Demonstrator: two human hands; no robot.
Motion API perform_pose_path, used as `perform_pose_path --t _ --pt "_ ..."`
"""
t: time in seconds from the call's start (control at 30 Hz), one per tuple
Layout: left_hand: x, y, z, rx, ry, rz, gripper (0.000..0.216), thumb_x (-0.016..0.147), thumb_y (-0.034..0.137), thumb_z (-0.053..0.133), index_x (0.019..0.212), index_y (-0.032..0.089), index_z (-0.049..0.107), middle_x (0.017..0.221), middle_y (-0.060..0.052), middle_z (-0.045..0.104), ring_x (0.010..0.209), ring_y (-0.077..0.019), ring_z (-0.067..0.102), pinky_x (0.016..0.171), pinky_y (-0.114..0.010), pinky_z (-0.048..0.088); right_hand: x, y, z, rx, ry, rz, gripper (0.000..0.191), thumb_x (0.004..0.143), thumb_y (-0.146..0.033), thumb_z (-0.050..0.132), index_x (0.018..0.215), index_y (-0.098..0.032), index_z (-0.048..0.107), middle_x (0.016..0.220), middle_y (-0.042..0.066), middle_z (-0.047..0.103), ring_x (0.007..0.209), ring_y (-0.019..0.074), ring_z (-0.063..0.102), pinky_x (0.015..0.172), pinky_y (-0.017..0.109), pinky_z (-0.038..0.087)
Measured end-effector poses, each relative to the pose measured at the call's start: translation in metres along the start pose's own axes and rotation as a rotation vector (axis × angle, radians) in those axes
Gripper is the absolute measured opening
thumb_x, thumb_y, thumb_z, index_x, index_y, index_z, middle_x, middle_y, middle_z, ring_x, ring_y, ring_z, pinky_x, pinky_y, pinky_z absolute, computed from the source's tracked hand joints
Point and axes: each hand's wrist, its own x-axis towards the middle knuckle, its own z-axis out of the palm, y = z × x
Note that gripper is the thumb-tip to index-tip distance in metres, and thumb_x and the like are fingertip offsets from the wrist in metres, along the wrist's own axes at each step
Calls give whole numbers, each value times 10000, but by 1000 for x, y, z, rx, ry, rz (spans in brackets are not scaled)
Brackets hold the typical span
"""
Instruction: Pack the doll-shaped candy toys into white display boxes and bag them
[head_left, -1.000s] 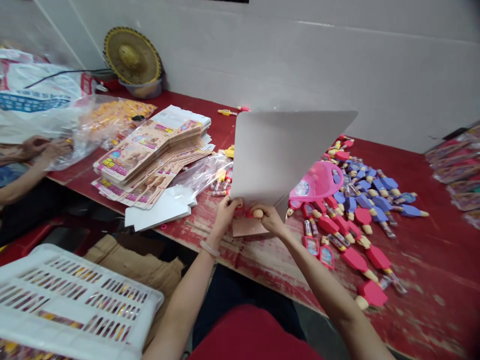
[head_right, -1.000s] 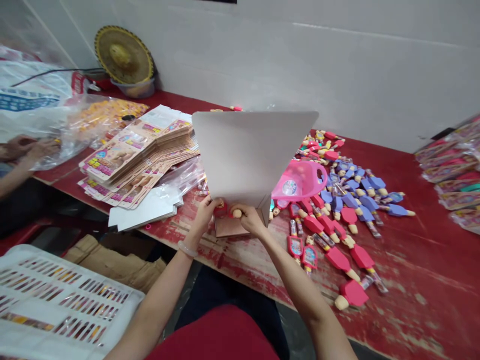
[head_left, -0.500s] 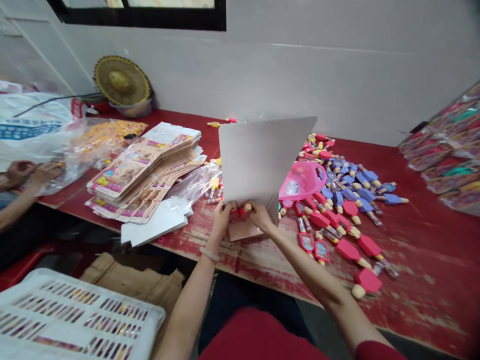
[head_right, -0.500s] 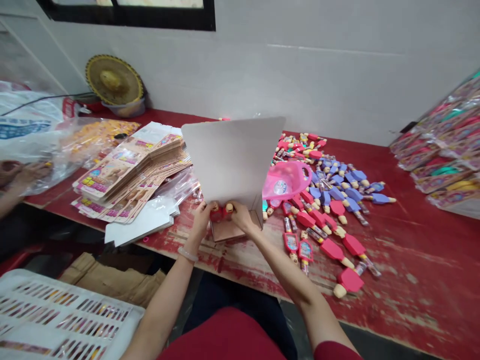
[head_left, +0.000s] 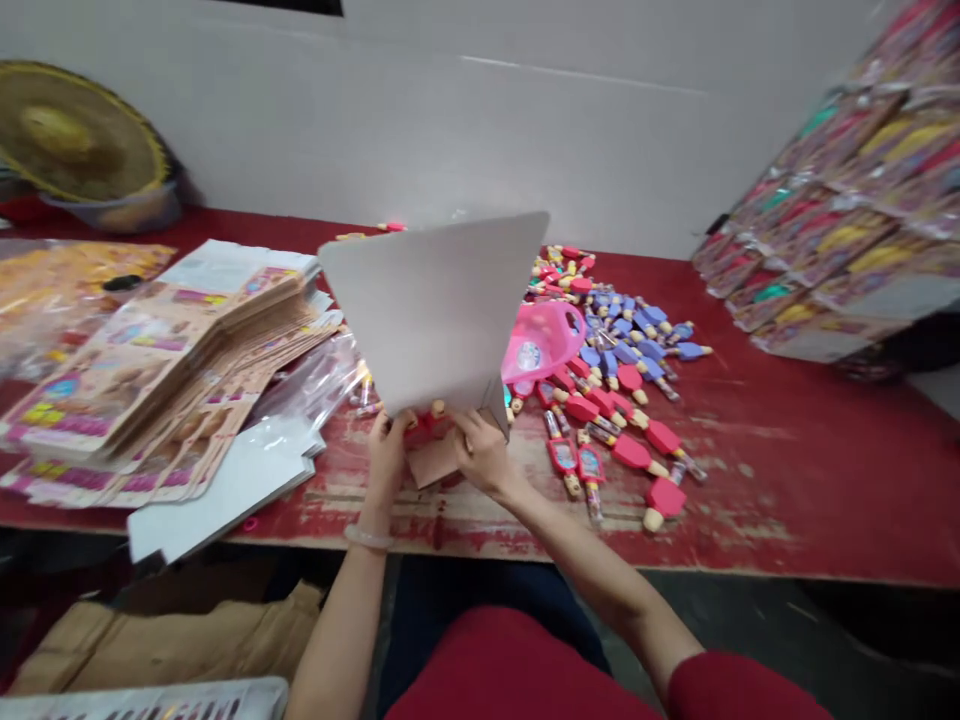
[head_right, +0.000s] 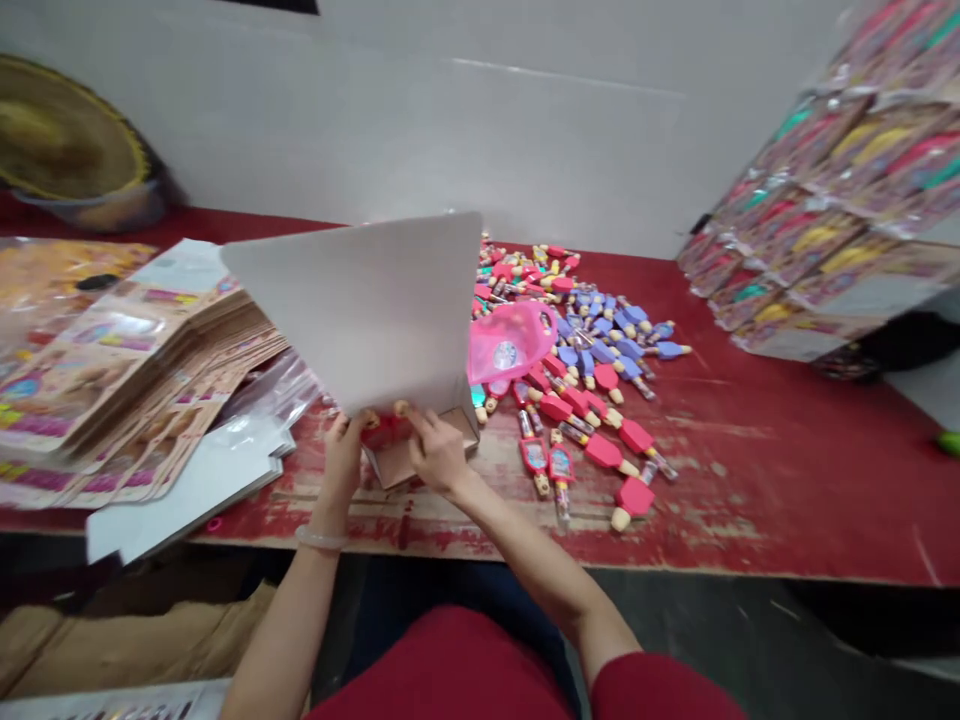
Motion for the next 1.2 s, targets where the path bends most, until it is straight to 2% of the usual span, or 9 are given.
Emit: perform_pose_path --t 0.17,0.23,0.5,0.6,0.73,0.9,1.0,1.1,1.2 --pt "-3 -1 2 -34 -3 -26 203 726 364 714 770 199 604 740 13 611 705 -132 540 664 -253 440 -97 57 -61 -433 -7 729 273 955 -251 498 1183 -138 597 905 171 694 805 297 690 735 389 532" --pt "-6 -1 5 -40 1 -21 205 730 363 712 777 199 599 743 16 605 703 -128 538 662 -249 438 -131 79 -72 -523 -61 879 254 937 -298 562 1133 -142 599 811 169 684 689 309 673 642 395 506" --pt "-8 -4 9 -3 -31 -19 226 728 379 714 795 189 613 741 16 613 719 -129 542 684 -246 431 -143 104 -94 -455 -88 1013 430 1015 -431 328 949 -164 658 862 183 708 877 325 706 738 379 511" --pt "-5 -7 7 -18 -26 -35 249 717 401 717 785 190 603 721 27 597 698 -126 533 675 -248 424 -136 99 -83 -440 -159 1038 449 961 -552 452 866 -161 652 841 215 698 892 384 698 778 463 513" --pt "-5 -8 4 -39 -46 -48 272 716 409 731 832 186 626 748 20 628 714 -133 554 701 -256 433 -141 93 -76 -293 -99 990 325 873 -498 550 807 -186 615 861 190 709 856 350 706 746 452 551" --pt "-9 -6 2 -58 -89 -79 265 729 379 735 892 183 661 813 -1 672 761 -145 587 723 -263 447 -136 68 -133 216 309 762 521 727 -598 737 1026 -181 649 932 118 735 841 303 713 754 435 598" --pt "-11 -6 3 -79 -73 -66 246 741 365 735 886 181 657 830 -3 677 764 -140 590 737 -264 457 -100 31 -134 205 68 416 382 866 -478 708 1145 -219 678 1050 93 735 940 268 707 831 393 584" --pt "-10 -8 2 -94 -91 -67 268 750 380 739 914 184 658 844 -5 686 770 -145 604 744 -269 468 -53 -5 -95 136 -190 56 260 982 -295 542 1201 -233 668 1178 100 709 1070 258 681 917 378 552" --pt "-8 -12 0 -80 -115 -58 268 754 396 741 892 184 653 794 7 662 732 -136 586 719 -263 458 -18 -23 -59 -133 -472 -115 328 960 -109 459 1192 -208 669 1154 116 708 1010 257 689 848 342 533"
